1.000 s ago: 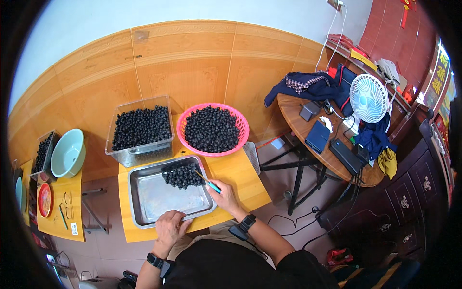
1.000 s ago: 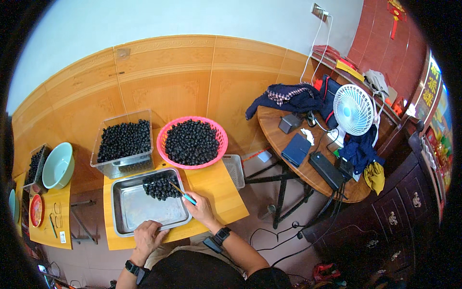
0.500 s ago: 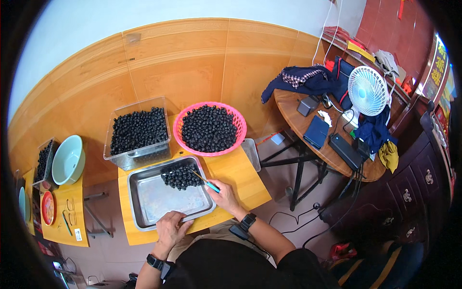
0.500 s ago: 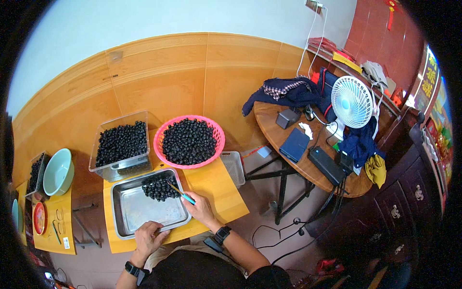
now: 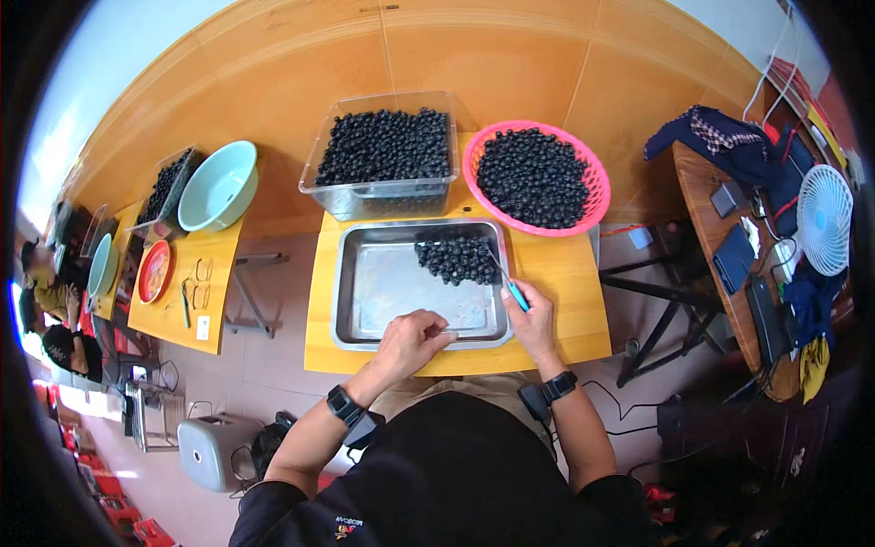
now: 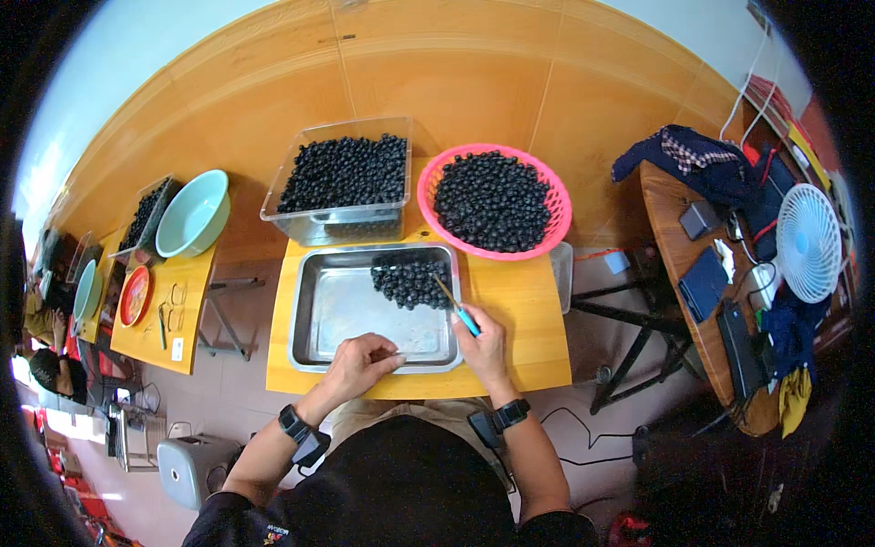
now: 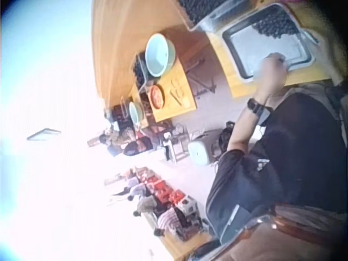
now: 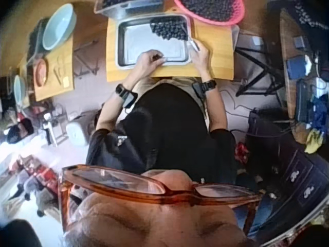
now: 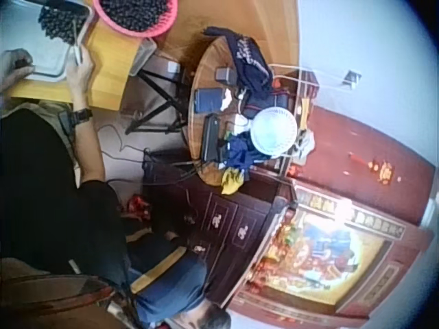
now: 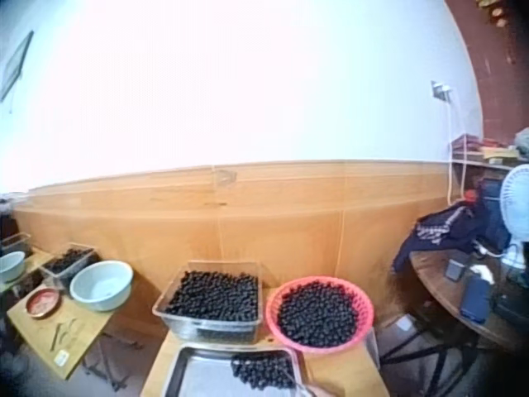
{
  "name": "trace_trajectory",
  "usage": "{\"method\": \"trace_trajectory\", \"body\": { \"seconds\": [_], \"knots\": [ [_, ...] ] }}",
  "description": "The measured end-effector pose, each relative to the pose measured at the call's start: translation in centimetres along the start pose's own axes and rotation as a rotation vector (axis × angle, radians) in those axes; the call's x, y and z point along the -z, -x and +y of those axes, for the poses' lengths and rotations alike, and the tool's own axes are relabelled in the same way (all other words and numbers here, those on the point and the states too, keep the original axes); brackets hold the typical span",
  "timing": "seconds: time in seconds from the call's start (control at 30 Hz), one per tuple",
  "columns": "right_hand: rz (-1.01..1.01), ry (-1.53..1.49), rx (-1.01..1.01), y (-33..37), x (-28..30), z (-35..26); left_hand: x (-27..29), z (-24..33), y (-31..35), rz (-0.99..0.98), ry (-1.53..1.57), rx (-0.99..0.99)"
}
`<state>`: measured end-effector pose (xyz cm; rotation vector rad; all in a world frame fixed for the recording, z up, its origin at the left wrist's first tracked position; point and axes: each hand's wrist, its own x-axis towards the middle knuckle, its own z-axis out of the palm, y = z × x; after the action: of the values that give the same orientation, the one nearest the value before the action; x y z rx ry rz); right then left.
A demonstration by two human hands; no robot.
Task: Sorting and trimming berries with a small knife.
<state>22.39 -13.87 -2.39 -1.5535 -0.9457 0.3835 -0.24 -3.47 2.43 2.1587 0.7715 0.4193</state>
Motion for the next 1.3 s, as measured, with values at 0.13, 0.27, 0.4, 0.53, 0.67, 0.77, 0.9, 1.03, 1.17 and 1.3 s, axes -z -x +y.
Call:
{"method": "trace_trajectory", "body": {
  "seconds": [0.13, 0.27, 0.4, 0.53, 0.67, 0.77, 0.9, 1.03, 1.17, 1.3],
  "knots": [
    [-0.009, 0.029, 0.021, -0.1, -0.4, 0.0, -0.2, -0.1, -1.5, 0.072, -0.022, 0.009],
    [0.007, 0.01, 0.02, 0.1, -0.5, 0.1, -0.2, 0.4, -4.0, 0.129, -0.2, -0.046],
    [-0.008, 0.019, 0.045, 0.1, -0.3, 0.5, -0.8, 0.1, -6.9, 0.207, -0.327, -0.152],
    [-0.013, 0.031, 0.052, 0.2, -0.2, 0.2, -1.8, -0.4, -8.8, 0.185, -0.502, -0.137],
    [-0.029, 0.022, 0.01, 0.2, -0.1, -0.4, -2.4, -1.2, -9.5, 0.164, -0.536, -0.14],
    [-0.028, 0.019, 0.02, 0.2, 0.0, -0.3, -2.3, -1.0, -9.4, 0.15, -0.515, -0.169],
    [-0.031, -0.017, 0.021, 0.2, -0.2, -0.1, -2.0, -1.4, -8.8, 0.185, -0.415, -0.227],
    [-0.023, -0.02, 0.018, 0.2, -0.2, 0.1, -1.2, 0.9, -7.2, 0.123, -0.041, -0.19],
    [-0.022, -0.016, 0.024, 0.1, -0.3, 0.4, -1.7, 0.9, -5.9, 0.007, 0.426, 0.009],
    [-0.032, -0.021, 0.016, 0.2, -0.5, 0.3, -2.4, -0.4, -4.9, -0.004, 0.752, 0.006]
  ]
}}
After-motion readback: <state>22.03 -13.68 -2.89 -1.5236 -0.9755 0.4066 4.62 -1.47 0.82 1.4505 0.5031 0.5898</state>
